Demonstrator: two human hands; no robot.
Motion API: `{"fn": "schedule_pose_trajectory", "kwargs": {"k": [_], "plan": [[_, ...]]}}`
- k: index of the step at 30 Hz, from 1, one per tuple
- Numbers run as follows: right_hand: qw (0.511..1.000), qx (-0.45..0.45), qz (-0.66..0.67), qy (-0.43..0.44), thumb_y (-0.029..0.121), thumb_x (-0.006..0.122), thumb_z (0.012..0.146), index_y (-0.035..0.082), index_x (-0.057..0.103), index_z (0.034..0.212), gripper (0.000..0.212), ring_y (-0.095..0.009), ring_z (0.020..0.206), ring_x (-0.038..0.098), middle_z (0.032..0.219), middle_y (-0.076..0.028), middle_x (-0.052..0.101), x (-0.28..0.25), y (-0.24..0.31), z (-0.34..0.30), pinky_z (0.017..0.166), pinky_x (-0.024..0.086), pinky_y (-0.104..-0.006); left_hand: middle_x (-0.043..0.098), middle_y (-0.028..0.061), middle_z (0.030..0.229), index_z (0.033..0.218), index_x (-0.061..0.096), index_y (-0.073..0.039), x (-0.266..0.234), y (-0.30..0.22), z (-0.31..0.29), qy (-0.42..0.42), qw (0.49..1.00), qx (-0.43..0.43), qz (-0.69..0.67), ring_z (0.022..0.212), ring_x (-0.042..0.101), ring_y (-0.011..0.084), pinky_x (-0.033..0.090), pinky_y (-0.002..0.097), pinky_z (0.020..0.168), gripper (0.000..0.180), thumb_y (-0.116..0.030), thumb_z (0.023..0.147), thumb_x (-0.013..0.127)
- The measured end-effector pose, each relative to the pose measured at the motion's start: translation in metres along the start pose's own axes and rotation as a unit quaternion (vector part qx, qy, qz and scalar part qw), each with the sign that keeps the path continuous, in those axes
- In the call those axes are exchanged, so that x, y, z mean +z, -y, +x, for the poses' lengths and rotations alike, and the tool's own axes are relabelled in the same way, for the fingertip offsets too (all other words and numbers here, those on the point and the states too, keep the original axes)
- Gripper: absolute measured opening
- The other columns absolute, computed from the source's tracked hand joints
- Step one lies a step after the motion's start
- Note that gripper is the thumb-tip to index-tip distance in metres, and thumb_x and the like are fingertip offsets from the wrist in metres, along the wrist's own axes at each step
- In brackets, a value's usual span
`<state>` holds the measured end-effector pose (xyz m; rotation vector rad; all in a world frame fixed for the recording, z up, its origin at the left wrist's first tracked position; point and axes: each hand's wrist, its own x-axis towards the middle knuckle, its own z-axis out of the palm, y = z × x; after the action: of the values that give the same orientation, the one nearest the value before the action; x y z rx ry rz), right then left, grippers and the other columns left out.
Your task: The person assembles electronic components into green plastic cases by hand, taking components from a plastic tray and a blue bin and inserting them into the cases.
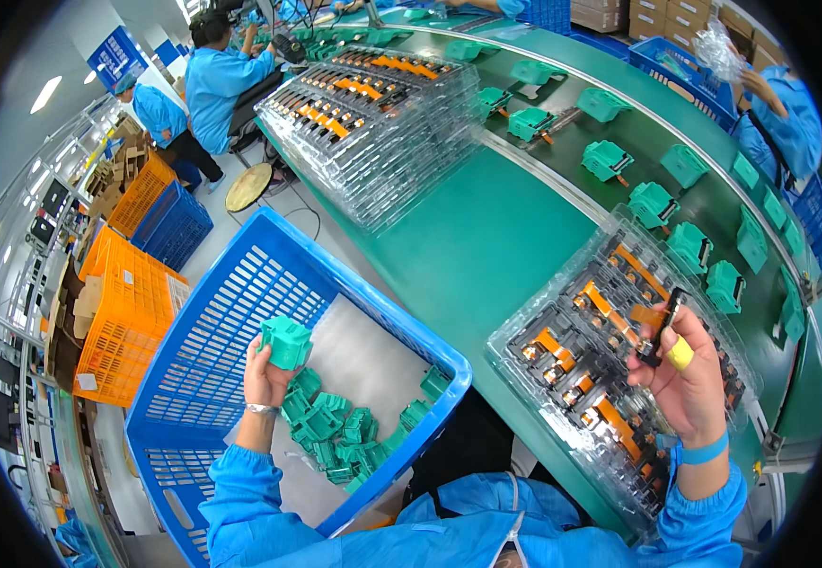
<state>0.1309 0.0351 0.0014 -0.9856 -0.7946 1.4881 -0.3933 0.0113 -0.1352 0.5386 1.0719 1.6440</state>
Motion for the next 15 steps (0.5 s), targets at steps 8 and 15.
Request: {"fn": "schedule_pose_trajectory", "kwargs": {"k": [8,15], "plan": [[0.999,0.002,0.011,0.040,0.009,0.061,0.083,0.000,0.054,0.094,0.016,-0.020,0.066,0.064,0.090,-0.010,0.061,0.004,0.016,-0.018,0.060,0.056,-0.0303,0.057,0.0097,0.107,0.121,0.045,-0.006,0.164,-0.014,-0.054,0.206,0.970,-0.091,0.091,0.095,0.058,0.0199,0.049,0.0360,0.079,0.045,-0.003,0.079,0.059],[0.981,-0.126,-0.123,0.081,-0.004,0.063,0.077,-0.005,0.061,0.092,0.016,-0.014,0.090,0.056,0.098,-0.009,0.058,-0.005,0.035,-0.054,0.079,0.046,-0.0254,0.050,0.0094,0.122,0.128,0.037,-0.006,0.285,0.006,-0.113,0.281,0.904,-0.322,0.026,0.107,0.055,0.0241,0.050,0.0392,0.086,0.047,-0.002,0.085,0.055]]}}
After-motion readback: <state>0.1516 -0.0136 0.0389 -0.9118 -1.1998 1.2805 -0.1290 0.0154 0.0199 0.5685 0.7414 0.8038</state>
